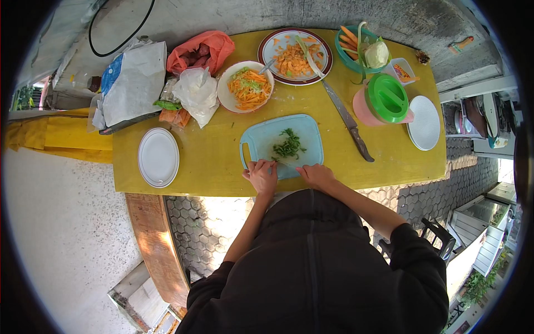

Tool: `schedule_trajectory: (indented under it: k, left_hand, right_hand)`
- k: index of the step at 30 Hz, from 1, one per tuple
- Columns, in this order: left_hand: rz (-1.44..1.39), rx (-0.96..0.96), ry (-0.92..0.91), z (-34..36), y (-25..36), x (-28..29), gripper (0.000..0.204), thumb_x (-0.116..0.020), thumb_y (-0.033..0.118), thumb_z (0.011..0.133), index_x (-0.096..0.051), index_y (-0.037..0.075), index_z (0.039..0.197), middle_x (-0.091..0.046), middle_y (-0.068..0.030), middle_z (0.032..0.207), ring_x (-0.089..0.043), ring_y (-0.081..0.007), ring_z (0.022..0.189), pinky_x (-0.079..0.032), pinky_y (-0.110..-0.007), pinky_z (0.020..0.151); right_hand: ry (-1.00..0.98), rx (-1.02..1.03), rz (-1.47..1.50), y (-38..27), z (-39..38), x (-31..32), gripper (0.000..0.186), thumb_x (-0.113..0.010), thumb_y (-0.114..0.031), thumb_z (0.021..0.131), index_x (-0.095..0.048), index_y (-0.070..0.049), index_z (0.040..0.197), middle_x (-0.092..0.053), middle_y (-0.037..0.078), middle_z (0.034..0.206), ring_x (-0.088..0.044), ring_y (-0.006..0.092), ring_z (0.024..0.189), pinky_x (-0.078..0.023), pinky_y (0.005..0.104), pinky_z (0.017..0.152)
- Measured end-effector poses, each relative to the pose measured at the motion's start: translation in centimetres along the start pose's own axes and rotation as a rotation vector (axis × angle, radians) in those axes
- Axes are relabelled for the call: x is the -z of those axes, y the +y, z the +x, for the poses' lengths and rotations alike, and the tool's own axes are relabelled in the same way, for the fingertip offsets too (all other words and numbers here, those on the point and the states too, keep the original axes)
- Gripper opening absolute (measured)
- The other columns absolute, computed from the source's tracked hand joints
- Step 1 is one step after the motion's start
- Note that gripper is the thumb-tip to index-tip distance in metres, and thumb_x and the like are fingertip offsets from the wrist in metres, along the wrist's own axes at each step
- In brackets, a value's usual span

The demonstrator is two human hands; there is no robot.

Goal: The recorder prepares various vegetables including chopping greens and slicing cabbage at an outdoor table.

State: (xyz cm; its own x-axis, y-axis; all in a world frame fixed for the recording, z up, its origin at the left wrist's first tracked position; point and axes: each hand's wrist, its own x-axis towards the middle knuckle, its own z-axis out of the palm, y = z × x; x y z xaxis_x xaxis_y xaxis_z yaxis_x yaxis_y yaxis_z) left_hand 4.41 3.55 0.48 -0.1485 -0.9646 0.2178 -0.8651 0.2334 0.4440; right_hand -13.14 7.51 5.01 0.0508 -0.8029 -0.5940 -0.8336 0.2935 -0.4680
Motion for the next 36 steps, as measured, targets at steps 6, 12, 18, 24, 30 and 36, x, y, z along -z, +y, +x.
schedule_trajectory:
  k: [6,12,18,24,30,36]
  left_hand:
    - [0.007,-0.023,0.01,0.1,0.2,0.1,0.006,-0.069,0.017,0.065,-0.062,0.018,0.066,-0.056,0.0087,0.072,-0.047,-0.0167,0.079,-0.027,-0.041,0.075]
    - [-0.009,-0.078,-0.003,0.3,0.3,0.3,0.007,-0.069,0.015,0.064,-0.062,0.017,0.065,-0.055,0.0085,0.072,-0.048,-0.0167,0.078,-0.026,-0.039,0.074]
    - [-0.026,-0.071,-0.018,0.4,0.3,0.2,0.007,-0.066,0.012,0.064,-0.061,0.017,0.065,-0.053,0.0071,0.073,-0.048,-0.0173,0.078,-0.026,-0.04,0.075]
    - [-0.009,-0.053,0.001,0.5,0.4,0.4,0.007,-0.066,0.012,0.063,-0.061,0.017,0.065,-0.054,0.007,0.072,-0.047,-0.0175,0.077,-0.026,-0.04,0.075]
    - [-0.001,-0.068,0.038,0.0,0.3,0.1,0.006,-0.067,0.014,0.065,-0.062,0.017,0.066,-0.054,0.0072,0.071,-0.047,-0.0169,0.076,-0.026,-0.04,0.074]
    - [0.023,-0.066,0.048,0.1,0.5,0.1,0.005,-0.067,0.015,0.065,-0.063,0.018,0.067,-0.054,0.0079,0.071,-0.047,-0.0164,0.076,-0.026,-0.039,0.074]
  right_hand:
    - [-0.034,-0.007,0.031,0.5,0.3,-0.4,0.055,-0.026,-0.049,0.09,-0.062,-0.007,0.084,-0.06,0.021,0.078,-0.058,0.0408,0.077,-0.046,0.0489,0.07]
    - [-0.076,0.011,0.057,0.8,0.9,-0.8,0.056,-0.026,-0.049,0.09,-0.062,-0.008,0.085,-0.06,0.021,0.078,-0.057,0.0406,0.078,-0.045,0.0492,0.07]
    - [-0.109,-0.033,0.019,-0.4,1.0,-0.2,0.056,-0.026,-0.051,0.09,-0.063,-0.008,0.087,-0.061,0.02,0.083,-0.058,0.0392,0.081,-0.046,0.0479,0.072]
    - [-0.097,-0.023,0.009,-1.6,1.8,0.0,0.057,-0.025,-0.051,0.09,-0.063,-0.008,0.087,-0.061,0.019,0.084,-0.058,0.0385,0.081,-0.047,0.0476,0.071]
    - [-0.065,-0.041,0.002,0.1,0.9,-0.7,0.057,-0.026,-0.051,0.09,-0.062,-0.008,0.086,-0.061,0.02,0.082,-0.058,0.0394,0.08,-0.046,0.0484,0.07]
    - [-0.036,-0.009,0.048,-0.2,1.2,-1.2,0.058,-0.026,-0.051,0.09,-0.063,-0.007,0.084,-0.061,0.021,0.08,-0.058,0.0393,0.079,-0.046,0.0488,0.07]
